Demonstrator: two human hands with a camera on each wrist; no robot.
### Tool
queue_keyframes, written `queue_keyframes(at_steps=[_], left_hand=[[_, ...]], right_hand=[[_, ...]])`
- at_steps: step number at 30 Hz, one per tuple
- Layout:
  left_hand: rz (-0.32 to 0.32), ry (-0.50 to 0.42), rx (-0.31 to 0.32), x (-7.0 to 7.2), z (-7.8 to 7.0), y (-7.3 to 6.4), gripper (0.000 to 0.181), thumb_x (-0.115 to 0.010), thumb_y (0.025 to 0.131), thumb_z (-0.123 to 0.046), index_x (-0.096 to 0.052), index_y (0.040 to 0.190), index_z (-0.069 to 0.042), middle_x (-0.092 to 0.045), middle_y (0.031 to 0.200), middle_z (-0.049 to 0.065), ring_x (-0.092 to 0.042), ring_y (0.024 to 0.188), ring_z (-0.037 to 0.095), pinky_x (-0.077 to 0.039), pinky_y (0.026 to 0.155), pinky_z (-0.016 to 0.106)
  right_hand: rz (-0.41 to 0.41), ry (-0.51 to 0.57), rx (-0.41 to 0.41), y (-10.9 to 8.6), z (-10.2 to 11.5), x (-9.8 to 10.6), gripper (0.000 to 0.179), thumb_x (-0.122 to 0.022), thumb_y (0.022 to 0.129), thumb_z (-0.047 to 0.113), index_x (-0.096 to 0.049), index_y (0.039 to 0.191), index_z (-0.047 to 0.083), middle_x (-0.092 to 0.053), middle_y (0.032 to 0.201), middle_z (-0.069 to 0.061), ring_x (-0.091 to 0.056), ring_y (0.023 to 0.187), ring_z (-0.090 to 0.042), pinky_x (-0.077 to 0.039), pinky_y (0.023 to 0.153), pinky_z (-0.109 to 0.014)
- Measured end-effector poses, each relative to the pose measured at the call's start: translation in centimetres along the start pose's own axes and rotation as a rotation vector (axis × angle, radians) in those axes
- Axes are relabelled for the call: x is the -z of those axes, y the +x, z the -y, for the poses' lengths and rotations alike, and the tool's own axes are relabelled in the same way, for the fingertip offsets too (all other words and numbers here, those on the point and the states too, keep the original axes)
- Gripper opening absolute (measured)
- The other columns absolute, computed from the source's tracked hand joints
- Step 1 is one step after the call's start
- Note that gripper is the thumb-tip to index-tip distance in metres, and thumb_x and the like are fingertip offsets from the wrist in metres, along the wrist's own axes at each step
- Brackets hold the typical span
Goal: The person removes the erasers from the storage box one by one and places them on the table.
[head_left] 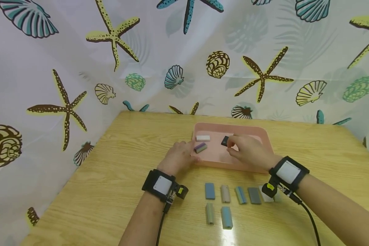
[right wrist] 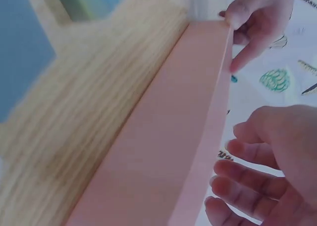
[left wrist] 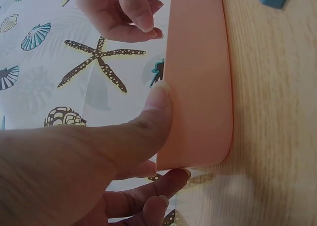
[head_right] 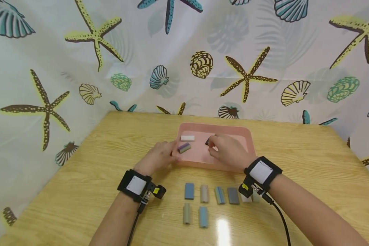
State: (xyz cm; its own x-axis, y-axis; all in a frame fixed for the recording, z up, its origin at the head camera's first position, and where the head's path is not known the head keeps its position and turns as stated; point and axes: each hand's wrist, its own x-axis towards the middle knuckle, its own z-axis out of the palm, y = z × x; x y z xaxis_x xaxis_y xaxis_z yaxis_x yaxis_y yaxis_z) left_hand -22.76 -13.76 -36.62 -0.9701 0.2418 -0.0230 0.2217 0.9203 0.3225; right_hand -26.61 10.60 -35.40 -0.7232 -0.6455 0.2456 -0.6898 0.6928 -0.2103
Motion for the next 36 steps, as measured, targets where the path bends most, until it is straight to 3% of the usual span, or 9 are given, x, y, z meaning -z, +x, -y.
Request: queue_keyframes(at_steps=[13, 30, 36], left_hand=[[-0.003, 0.001, 0.001, 0.4, -0.4, 0.0, 0.075, -0.061, 0.084, -0.044, -0.026, 0.144, -0.014, -0.056, 0.106, 0.011, -0.046, 0.088, 0.019, -0.044, 0.077, 0.036], [-0.013, 0.008, 0.006, 0.2, -0.2, 0.2, 0.074, -0.062, 0.084, -0.043, -0.029, 0.143, -0.014, -0.056, 0.099, 0.009, -0.046, 0.083, 0.019, -0.042, 0.070, 0.033], [-0.004, 0.017, 0.016, 0.2, -0.1, 0.0, 0.071, -0.062, 0.084, -0.044, -0.033, 0.141, -0.013, -0.055, 0.098, 0.009, -0.046, 0.083, 0.020, -0.042, 0.068, 0.032]], right_hand=[[0.042, 0.040, -0.108, 3.2, -2.2, -1.1, 0.012, -0.066, 0.084, 0.014, -0.061, 0.088, 0.005, -0.060, 0.084, -0.008, -0.053, 0.073, -0.018, -0.047, 0.064, -0.036], [0.019, 0.009, -0.115, 3.6, -3.5, -2.9, 0.015, -0.065, 0.081, 0.004, -0.060, 0.094, -0.001, -0.063, 0.089, -0.015, -0.058, 0.079, -0.023, -0.050, 0.069, -0.041], [0.023, 0.053, -0.106, 3.3, -3.4, -2.8, 0.016, -0.063, 0.081, 0.004, -0.058, 0.095, 0.000, -0.062, 0.090, -0.014, -0.056, 0.078, -0.022, -0.049, 0.067, -0.040]])
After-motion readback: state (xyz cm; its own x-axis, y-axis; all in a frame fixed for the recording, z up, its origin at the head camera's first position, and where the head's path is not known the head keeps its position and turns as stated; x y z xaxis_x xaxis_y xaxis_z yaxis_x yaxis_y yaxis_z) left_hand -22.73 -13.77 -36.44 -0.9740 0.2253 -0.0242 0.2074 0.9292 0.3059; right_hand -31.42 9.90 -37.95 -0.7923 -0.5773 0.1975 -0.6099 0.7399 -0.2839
